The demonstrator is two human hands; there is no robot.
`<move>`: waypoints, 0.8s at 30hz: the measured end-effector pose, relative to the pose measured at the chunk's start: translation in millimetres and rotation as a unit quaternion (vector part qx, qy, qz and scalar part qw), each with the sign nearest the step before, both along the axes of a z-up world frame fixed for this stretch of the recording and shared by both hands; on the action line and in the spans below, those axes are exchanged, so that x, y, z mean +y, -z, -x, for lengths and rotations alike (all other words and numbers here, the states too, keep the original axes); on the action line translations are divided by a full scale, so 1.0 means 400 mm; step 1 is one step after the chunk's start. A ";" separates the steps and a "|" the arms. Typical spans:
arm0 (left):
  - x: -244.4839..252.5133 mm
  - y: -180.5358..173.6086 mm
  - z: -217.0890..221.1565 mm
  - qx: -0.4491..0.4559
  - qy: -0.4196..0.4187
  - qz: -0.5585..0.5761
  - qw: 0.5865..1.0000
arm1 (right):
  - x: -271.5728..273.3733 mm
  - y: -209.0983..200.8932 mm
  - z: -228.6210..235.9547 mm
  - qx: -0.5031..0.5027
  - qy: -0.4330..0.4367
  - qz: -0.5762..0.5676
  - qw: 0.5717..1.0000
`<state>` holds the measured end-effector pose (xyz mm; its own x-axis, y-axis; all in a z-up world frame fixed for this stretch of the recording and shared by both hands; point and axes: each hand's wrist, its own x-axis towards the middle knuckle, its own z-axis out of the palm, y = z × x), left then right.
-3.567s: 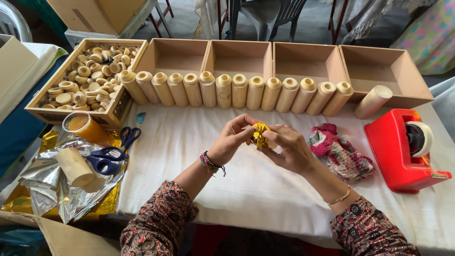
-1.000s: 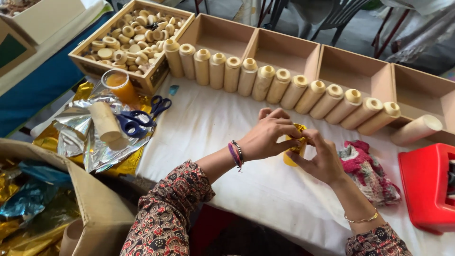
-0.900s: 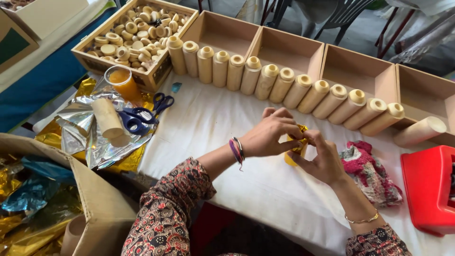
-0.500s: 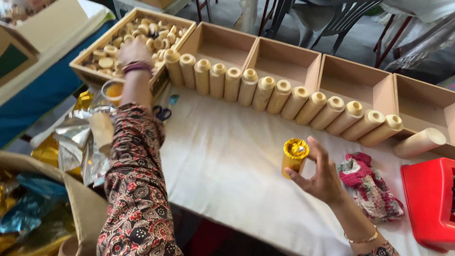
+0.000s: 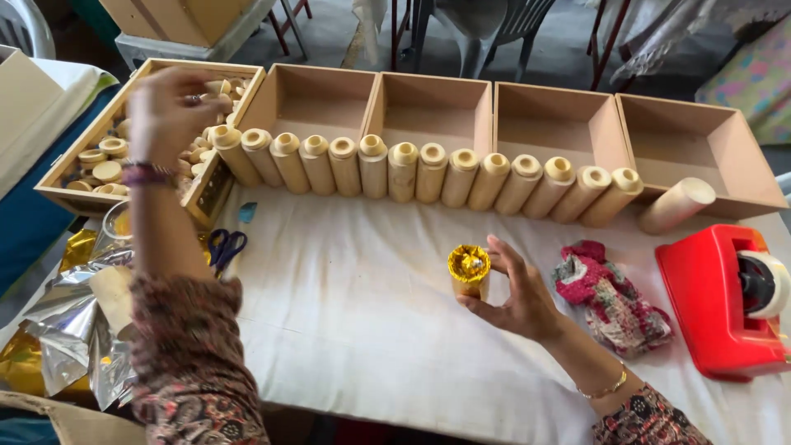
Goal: Wrapping wooden cylinders with foil and paper.
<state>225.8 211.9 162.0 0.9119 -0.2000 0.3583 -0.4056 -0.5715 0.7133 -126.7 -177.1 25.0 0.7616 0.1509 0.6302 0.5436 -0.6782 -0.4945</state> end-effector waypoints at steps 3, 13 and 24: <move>-0.208 -0.016 0.304 -0.066 0.241 0.025 0.968 | 0.000 -0.005 -0.001 0.006 0.008 -0.007 1.000; -0.447 0.069 0.610 -0.036 0.471 0.005 0.882 | 0.002 -0.036 0.021 -0.003 0.001 0.002 1.000; -0.436 0.075 0.615 0.019 0.429 0.022 0.903 | 0.001 -0.044 0.025 -0.022 0.025 0.067 0.997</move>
